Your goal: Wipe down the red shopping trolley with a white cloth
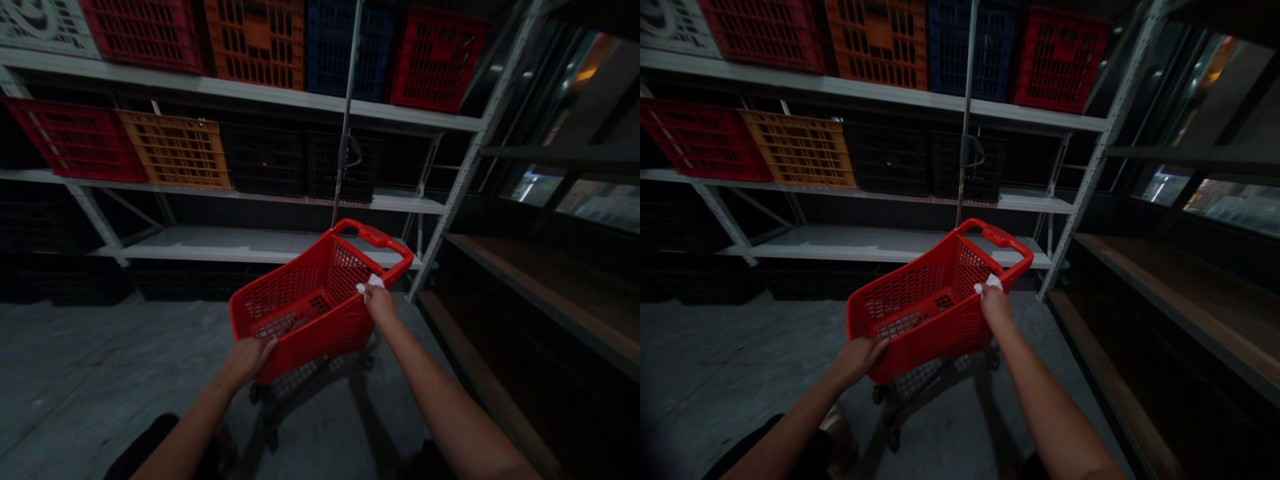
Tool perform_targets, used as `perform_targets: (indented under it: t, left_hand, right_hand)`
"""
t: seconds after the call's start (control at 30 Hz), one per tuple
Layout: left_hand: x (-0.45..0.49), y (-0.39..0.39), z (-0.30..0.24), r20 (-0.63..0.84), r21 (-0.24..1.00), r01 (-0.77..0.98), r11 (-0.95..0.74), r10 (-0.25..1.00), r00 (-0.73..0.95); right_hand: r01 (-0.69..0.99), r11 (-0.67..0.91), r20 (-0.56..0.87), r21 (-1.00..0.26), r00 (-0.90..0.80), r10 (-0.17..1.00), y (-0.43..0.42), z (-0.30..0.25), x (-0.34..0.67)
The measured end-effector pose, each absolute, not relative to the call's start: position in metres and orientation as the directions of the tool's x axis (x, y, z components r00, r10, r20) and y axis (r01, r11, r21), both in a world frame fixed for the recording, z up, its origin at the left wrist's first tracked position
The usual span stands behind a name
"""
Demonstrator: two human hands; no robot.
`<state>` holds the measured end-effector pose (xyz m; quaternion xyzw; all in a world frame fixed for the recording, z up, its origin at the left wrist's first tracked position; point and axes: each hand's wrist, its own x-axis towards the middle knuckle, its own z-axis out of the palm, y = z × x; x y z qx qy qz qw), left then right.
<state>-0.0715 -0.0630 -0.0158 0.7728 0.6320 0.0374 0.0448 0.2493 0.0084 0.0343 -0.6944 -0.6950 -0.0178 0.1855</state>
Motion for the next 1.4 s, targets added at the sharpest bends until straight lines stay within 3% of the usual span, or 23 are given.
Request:
perform_targets:
  t: [0.2, 0.37, 0.7, 0.8, 0.9, 1.2, 1.4]
  left_hand:
    - [-0.01, -0.04, -0.007, 0.084, 0.111, 0.99, -0.084, 0.994, 0.075]
    - [0.022, -0.03, -0.007, 0.133, 0.105, 0.994, -0.043, 0.991, 0.029]
    - [0.001, -0.029, -0.004, 0.12, 0.088, 0.995, -0.036, 0.992, 0.025]
    - [-0.004, -0.028, -0.003, 0.111, 0.082, 0.996, -0.029, 0.994, 0.019]
    - [-0.011, -0.027, -0.002, 0.109, 0.074, 0.997, -0.035, 0.994, 0.027]
    - [-0.028, -0.022, -0.005, 0.124, 0.045, 0.996, -0.073, 0.99, 0.067]
    - [-0.047, -0.022, -0.004, 0.128, 0.03, 0.993, -0.111, 0.986, 0.107]
  right_hand:
    - [0.95, 0.175, 0.234, -0.26, -0.114, 0.965, -0.007, 0.012, 0.183]
    - [0.938, 0.275, 0.19, -0.213, -0.237, 0.953, -0.014, 0.013, 0.164]
    - [0.989, 0.071, 0.21, -0.13, -0.043, 0.977, 0.014, 0.059, 0.254]
    - [0.992, -0.063, 0.265, -0.105, 0.089, 0.96, 0.019, 0.074, 0.287]
    - [0.991, -0.091, 0.323, -0.094, 0.117, 0.939, 0.018, 0.076, 0.295]
    - [0.953, 0.282, 0.381, -0.109, -0.221, 0.898, -0.003, 0.043, 0.227]
    - [0.919, 0.395, 0.396, 0.005, -0.364, 0.843, -0.005, 0.064, 0.269]
